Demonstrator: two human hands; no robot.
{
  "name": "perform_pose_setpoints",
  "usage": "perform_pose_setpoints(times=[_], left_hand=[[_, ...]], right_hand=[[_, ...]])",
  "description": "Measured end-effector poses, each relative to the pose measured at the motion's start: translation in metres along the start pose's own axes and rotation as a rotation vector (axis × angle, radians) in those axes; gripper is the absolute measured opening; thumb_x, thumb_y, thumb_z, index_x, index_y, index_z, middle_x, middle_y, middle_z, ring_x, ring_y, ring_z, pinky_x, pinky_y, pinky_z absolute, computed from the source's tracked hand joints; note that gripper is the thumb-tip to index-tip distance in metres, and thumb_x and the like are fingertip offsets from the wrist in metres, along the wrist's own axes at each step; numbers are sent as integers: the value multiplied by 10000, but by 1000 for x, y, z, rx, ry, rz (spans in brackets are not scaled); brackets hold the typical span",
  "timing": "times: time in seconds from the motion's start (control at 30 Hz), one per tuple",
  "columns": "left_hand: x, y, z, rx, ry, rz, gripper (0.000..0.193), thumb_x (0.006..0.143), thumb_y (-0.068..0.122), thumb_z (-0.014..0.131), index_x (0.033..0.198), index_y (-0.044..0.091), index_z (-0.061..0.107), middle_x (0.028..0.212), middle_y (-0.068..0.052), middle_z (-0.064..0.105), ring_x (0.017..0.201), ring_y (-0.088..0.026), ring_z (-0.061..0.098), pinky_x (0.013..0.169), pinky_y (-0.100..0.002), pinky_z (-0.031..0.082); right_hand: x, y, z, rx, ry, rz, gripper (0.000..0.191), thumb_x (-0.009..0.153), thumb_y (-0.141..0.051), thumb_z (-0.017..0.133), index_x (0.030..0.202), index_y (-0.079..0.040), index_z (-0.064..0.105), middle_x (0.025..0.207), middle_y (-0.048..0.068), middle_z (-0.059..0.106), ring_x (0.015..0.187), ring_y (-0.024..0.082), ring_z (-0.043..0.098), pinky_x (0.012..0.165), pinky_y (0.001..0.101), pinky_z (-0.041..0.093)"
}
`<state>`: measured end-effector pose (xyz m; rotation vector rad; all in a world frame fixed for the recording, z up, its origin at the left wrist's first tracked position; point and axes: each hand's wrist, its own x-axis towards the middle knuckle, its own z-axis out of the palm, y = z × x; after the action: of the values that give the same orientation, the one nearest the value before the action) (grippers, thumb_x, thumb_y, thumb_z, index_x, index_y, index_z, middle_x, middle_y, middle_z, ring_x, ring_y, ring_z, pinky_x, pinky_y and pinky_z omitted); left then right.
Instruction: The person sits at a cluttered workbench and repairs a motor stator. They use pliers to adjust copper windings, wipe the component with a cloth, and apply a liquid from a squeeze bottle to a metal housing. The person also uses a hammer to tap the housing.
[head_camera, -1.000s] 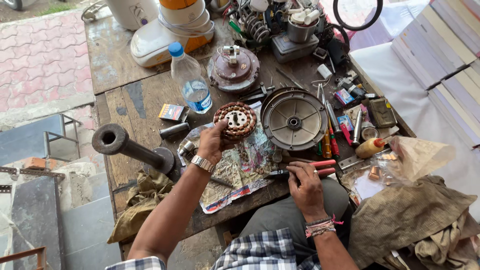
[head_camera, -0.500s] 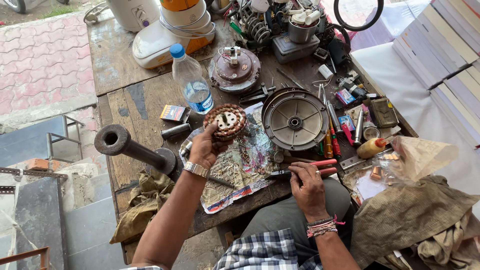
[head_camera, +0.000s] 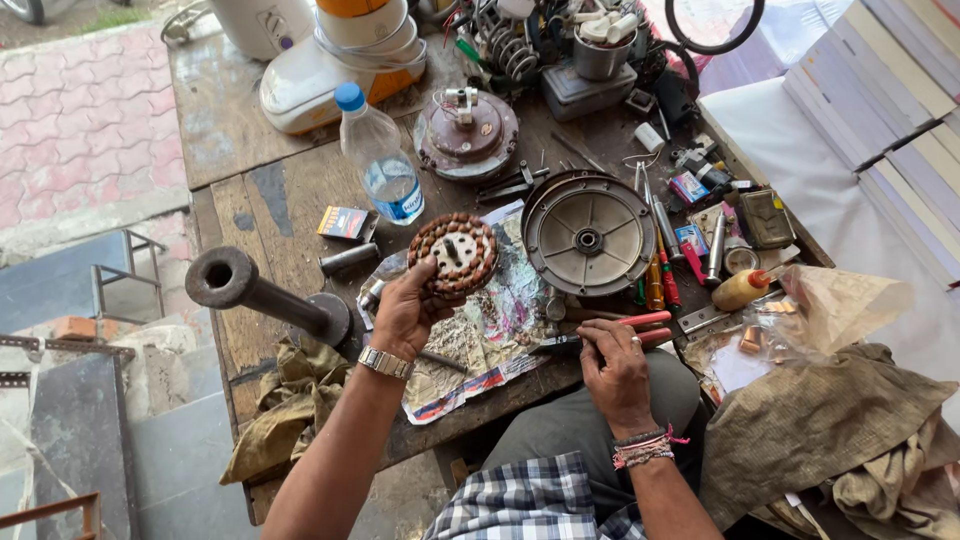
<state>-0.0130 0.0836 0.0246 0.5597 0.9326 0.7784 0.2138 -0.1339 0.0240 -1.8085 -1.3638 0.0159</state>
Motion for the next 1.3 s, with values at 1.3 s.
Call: perform_pose_setpoints(times=[1.3], left_hand=[[48,29,54,-21,78,15,420,925,227,722,1170,-100,629,1067,-234,755,865,-298,783,631,-343,670]], right_hand=[[4,0,3,16,16,-4,169,845,17,695,1000,-43,724,1075,76,711,1051,289,658,922,403,531]])
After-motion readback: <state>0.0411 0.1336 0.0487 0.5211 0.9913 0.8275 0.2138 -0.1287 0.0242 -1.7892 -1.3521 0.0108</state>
